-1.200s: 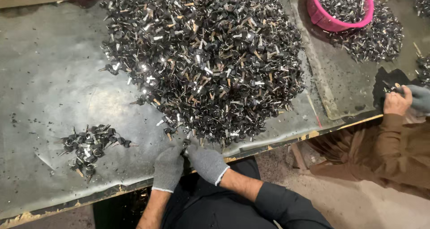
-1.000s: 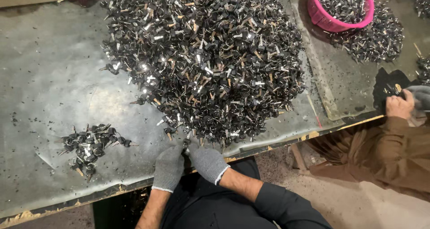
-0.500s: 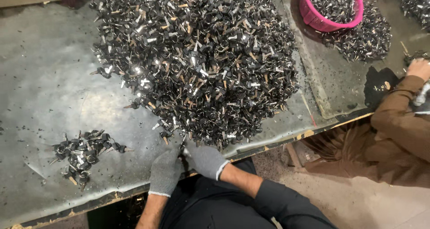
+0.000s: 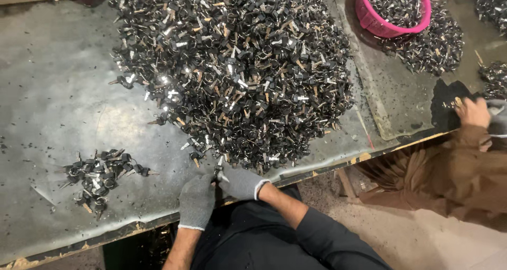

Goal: The person, wearing gray gloves, sits at a workbench and repeatedly picks small metal components one at a time from a large pile and places selected ones onto a growing pile on the left side of the table. The sorting continues throughout the clip.

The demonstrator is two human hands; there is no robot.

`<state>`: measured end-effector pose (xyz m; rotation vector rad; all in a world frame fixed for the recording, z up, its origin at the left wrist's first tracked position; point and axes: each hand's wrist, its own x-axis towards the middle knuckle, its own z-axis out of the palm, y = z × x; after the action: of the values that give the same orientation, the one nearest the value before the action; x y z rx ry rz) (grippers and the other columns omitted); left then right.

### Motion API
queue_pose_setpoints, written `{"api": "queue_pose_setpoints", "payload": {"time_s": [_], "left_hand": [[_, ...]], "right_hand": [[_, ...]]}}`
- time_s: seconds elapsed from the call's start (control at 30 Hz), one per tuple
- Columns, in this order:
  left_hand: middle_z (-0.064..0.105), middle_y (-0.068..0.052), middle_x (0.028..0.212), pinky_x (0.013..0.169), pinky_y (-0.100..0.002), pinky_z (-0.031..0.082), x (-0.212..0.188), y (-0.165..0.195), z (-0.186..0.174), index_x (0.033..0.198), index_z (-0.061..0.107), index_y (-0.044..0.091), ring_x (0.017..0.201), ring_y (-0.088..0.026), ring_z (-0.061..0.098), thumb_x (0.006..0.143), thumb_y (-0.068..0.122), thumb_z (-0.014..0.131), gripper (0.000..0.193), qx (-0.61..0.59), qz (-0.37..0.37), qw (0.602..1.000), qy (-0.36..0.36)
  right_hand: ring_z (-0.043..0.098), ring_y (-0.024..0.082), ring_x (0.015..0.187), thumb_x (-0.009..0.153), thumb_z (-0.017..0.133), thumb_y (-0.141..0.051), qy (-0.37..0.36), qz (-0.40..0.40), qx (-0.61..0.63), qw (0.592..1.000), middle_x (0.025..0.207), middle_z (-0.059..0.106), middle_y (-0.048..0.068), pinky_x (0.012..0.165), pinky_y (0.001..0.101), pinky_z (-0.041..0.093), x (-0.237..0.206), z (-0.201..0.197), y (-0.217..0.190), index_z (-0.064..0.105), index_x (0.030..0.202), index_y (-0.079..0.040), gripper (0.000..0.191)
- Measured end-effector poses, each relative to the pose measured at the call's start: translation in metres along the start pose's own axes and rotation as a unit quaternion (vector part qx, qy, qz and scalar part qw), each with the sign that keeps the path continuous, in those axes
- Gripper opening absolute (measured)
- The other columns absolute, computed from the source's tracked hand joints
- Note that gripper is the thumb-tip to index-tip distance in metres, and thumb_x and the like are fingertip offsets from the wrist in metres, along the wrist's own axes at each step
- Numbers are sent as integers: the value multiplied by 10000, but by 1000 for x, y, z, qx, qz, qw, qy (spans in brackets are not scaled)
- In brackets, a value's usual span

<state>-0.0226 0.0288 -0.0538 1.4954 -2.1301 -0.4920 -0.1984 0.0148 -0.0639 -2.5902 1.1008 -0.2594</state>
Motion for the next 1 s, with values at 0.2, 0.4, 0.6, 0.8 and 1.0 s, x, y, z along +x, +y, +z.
{"api": "queue_pose_setpoints", "payload": {"time_s": [0.2, 0.4, 0.6, 0.8, 1.0], "left_hand": [[674, -146, 849, 701, -507, 520, -9, 4, 7, 990, 704, 88, 778, -377, 658, 801, 134, 731, 196, 25, -14, 1000, -5], [665, -125, 804, 692, -476, 527, -13, 10, 17, 1088, 713, 120, 741, -344, 648, 810, 0, 639, 312, -18, 40, 997, 71], [666, -126, 814, 682, -475, 530, -11, 13, 13, 1133, 709, 96, 740, -342, 652, 769, 2, 638, 383, -36, 60, 996, 52], [651, -134, 761, 659, -468, 536, -12, 10, 14, 1161, 721, 99, 695, -331, 650, 834, 17, 656, 343, 42, 12, 999, -19], [654, -137, 770, 658, -504, 510, -24, 13, 19, 939, 693, 77, 713, -368, 645, 799, 101, 712, 144, 49, 26, 996, 65]], "right_hand": [[723, 427, 832, 1027, 548, -241, -159, 230, 138, 950, 928, 720, 252, 761, 512, 579, -6, -12, -12, 599, 1168, 58, 334], [737, 392, 800, 941, 608, -174, 54, 217, -60, 973, 861, 728, 198, 598, 487, 579, -31, -22, -47, 586, 1144, 12, 276], [726, 396, 753, 984, 609, -174, -122, 226, 116, 959, 842, 734, 214, 688, 494, 583, -23, -5, -24, 553, 1149, 35, 272], [741, 374, 692, 937, 600, -164, -33, 194, 25, 980, 822, 716, 198, 662, 479, 597, -23, 8, -18, 575, 1182, 51, 327], [729, 421, 759, 1016, 607, -284, -97, 295, 155, 938, 849, 717, 244, 642, 505, 579, -26, -6, -9, 540, 1211, 54, 396]]}}
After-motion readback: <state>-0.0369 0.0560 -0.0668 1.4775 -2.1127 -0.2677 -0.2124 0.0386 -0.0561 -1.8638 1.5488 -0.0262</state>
